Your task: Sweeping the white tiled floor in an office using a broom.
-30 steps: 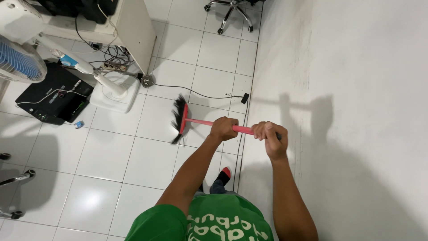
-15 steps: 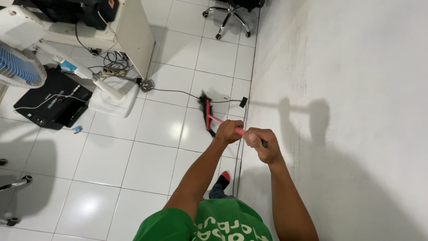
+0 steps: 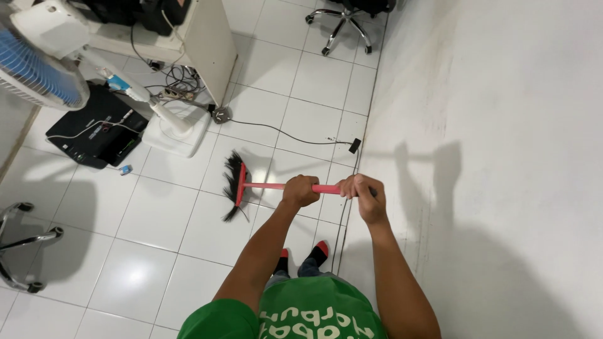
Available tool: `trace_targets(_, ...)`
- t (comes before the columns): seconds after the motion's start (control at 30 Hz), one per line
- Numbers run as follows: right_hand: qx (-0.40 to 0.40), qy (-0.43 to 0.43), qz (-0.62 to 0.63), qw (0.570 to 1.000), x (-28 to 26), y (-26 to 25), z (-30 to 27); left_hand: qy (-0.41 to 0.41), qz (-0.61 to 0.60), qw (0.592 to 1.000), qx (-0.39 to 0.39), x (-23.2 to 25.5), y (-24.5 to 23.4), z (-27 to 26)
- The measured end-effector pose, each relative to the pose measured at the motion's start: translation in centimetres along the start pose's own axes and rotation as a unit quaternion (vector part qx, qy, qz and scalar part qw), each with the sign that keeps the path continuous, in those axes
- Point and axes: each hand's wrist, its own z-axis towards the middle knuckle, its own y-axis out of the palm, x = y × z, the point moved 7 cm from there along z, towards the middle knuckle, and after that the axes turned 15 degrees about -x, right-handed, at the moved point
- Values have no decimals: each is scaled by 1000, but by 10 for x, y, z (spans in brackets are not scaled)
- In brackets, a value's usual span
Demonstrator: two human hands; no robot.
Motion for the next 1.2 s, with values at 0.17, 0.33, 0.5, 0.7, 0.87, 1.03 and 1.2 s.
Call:
trace_targets(0.17, 127, -30, -31, 991, -63, -66, -24, 130, 7, 991, 29, 109, 6, 32)
trace_targets(0.33, 182, -65, -99, 976, -106, -91, -51, 225, -25, 974, 26, 194, 30, 57)
trace_targets(0.5, 99, 18, -200, 975, -83, -82, -34, 353, -146, 923, 54, 207, 30, 85)
trace_targets(0.7, 61, 82, -211, 972, -48, -93, -24, 210, -51, 976, -25, 182, 42, 119)
trace_targets(0.87, 58, 72, -200, 975, -48, -106, -6, 202, -16, 977, -65, 185, 18, 123)
trace_targets(1.03, 34, -29, -129, 991, -40, -116, 31, 164, -5, 986, -39, 151, -18, 136)
trace_targets(1.2, 65, -29, -37, 997, 0, -125, 63, 101, 60, 992, -40, 90, -46, 160)
